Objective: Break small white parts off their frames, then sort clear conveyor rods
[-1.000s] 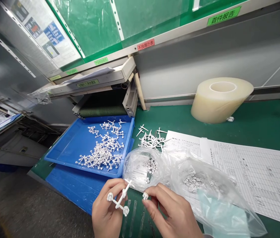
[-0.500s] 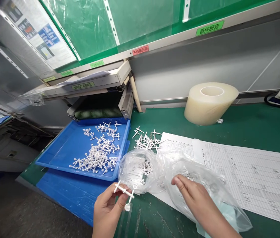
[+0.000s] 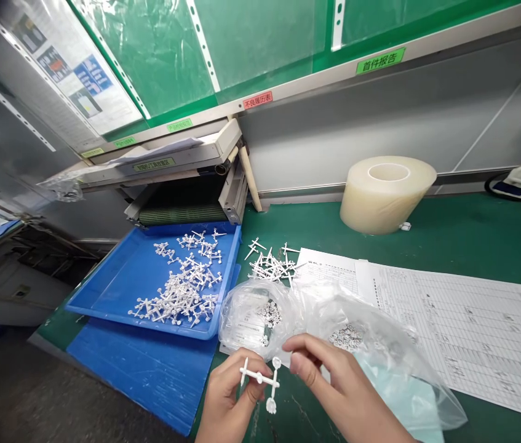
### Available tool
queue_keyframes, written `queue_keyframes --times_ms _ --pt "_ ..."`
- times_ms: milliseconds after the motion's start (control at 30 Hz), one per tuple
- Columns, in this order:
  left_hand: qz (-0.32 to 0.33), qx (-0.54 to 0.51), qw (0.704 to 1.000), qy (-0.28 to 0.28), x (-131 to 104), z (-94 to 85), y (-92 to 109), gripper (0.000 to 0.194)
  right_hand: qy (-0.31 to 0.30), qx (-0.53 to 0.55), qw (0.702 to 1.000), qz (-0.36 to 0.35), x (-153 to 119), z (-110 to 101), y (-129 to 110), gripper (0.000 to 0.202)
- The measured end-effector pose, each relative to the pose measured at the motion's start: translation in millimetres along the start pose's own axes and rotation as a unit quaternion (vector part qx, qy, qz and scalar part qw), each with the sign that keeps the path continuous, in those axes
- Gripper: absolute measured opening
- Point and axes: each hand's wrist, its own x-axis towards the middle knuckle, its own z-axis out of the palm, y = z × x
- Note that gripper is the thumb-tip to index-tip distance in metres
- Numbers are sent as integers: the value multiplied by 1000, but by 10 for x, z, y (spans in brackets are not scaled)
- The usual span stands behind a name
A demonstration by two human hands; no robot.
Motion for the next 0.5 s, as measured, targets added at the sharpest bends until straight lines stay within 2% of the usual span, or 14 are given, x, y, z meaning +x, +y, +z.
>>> queue_keyframes --times_ms 67,167,200,267,333,367,400,500 --pt "26 15 999 -20 -6 4 -27 25 -51 101 993 19 17 48 -79 29" --pt "67 47 996 -34 -27 8 -85 29 -96 220 970 43 49 111 -53 33" --pt "81 57 995 -33 -37 9 -106 29 -116 269 954 63 54 131 -27 33" --pt "108 69 991 -25 -57 8 -141 29 -167 376 904 117 57 168 22 32" --pt "125 76 989 -14 -72 3 -160 26 -191 444 860 164 55 201 59 34" --pt "124 78 989 -9 -77 -1 -162 24 -181 447 860 168 54 214 73 35" --pt "116 79 990 -6 -79 -5 -160 22 -159 425 877 157 51 225 87 36" --pt "53 60 997 -6 -81 -10 -135 18 -47 265 961 66 23 245 130 33"
